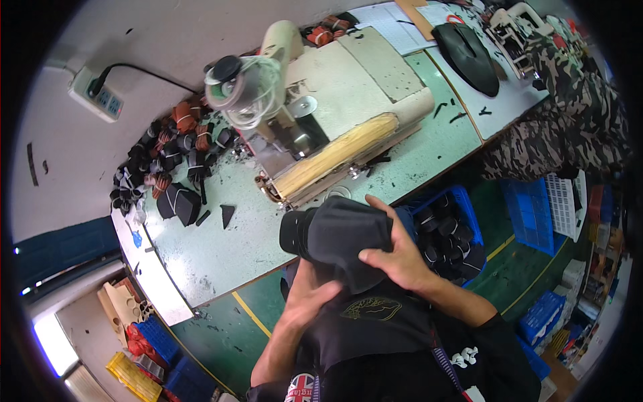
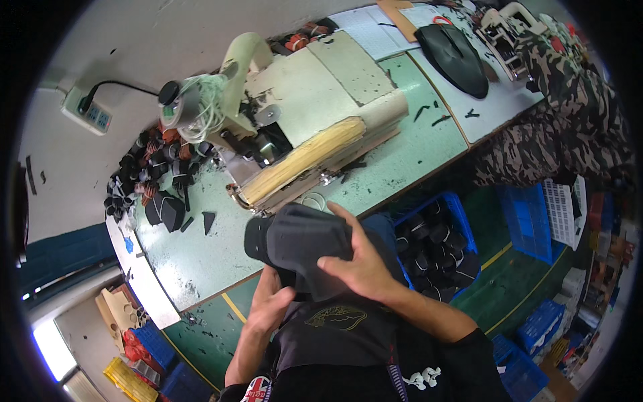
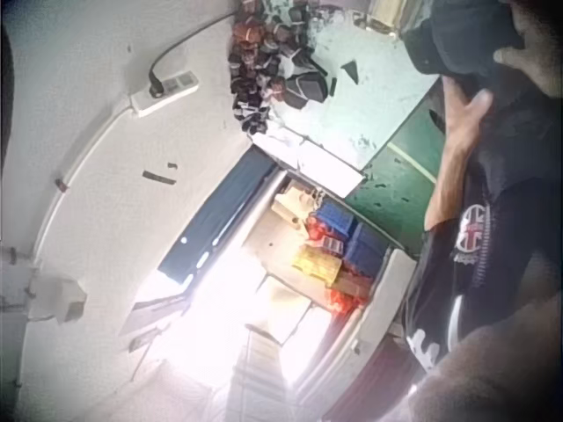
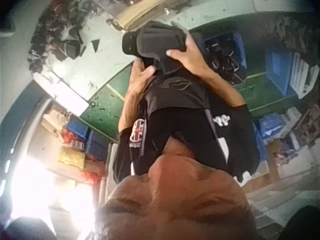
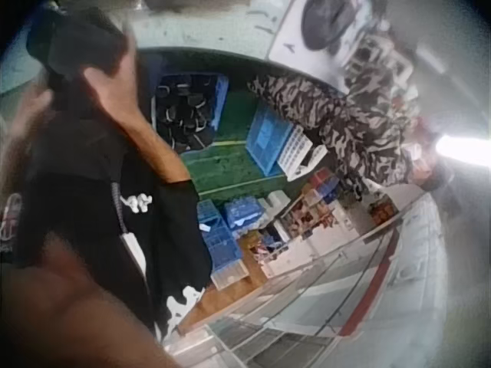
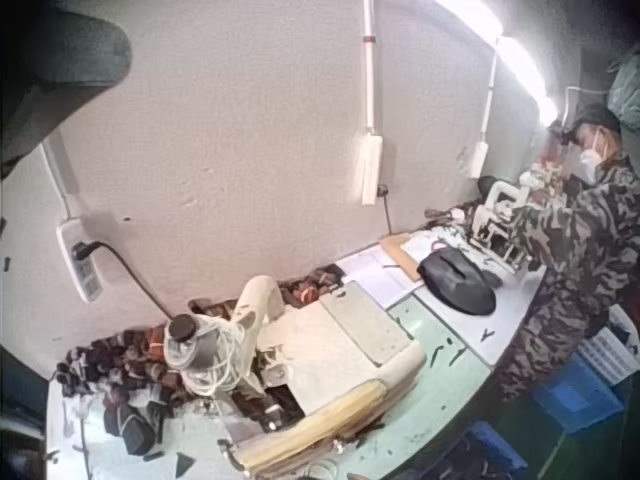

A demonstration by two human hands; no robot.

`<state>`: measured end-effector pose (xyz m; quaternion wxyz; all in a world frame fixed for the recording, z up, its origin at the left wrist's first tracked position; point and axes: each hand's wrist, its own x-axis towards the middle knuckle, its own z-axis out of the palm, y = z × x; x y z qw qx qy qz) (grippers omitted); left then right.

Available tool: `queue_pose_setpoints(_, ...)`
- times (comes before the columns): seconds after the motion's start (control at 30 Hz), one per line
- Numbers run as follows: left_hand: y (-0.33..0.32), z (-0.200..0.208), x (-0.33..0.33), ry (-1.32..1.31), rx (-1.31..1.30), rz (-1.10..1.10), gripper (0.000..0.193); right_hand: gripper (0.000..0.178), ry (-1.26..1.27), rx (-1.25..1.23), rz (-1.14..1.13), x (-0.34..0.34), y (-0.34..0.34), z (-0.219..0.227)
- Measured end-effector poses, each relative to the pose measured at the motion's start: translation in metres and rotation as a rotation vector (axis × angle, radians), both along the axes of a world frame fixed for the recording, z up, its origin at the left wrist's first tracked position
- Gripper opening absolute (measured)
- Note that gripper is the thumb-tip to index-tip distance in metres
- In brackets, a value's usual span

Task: The person feeds the edges of leather pieces through a skiving machine and stacks the processed pieces on the workbench by hand.

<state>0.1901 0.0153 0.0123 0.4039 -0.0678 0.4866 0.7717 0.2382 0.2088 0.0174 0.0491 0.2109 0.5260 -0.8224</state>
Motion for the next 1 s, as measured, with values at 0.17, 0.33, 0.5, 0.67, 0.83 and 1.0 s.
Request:
queue_pose_setpoints(0.17,-0.020,0.015,-0.035,0.093,-0.463,-0.361,0.083,0.087,-0.073,-0.111,0.207,0.006,0.003,-0.001)
queue_pose_setpoints(0.33,-0.027,0.021,-0.038,0.128,-0.354,-0.795,0.088,0.088,-0.037,0.185,0.411,0.008,-0.005,-0.010)
queue_pose_setpoints(0.5,-0.025,0.024,-0.032,0.183,-0.501,-0.895,0.095,0.092,-0.112,0.178,0.311,0.020,-0.009,-0.016)
queue_pose_setpoints(0.67,-0.014,0.017,-0.056,-0.017,-0.606,-0.873,0.084,0.084,-0.139,0.205,0.225,0.012,-0.024,-0.027)
queue_pose_setpoints(0.83,-0.036,0.018,-0.062,0.004,-0.267,-1.029,0.080,0.055,-0.016,0.083,0.266,-0.004,-0.013,-0.026)
queue_pose_setpoints(1.0,-0.059,-0.006,-0.053,0.273,-0.335,-1.322,0.070,0.052,-0.130,0.029,0.581,-0.006,-0.015,-0.010)
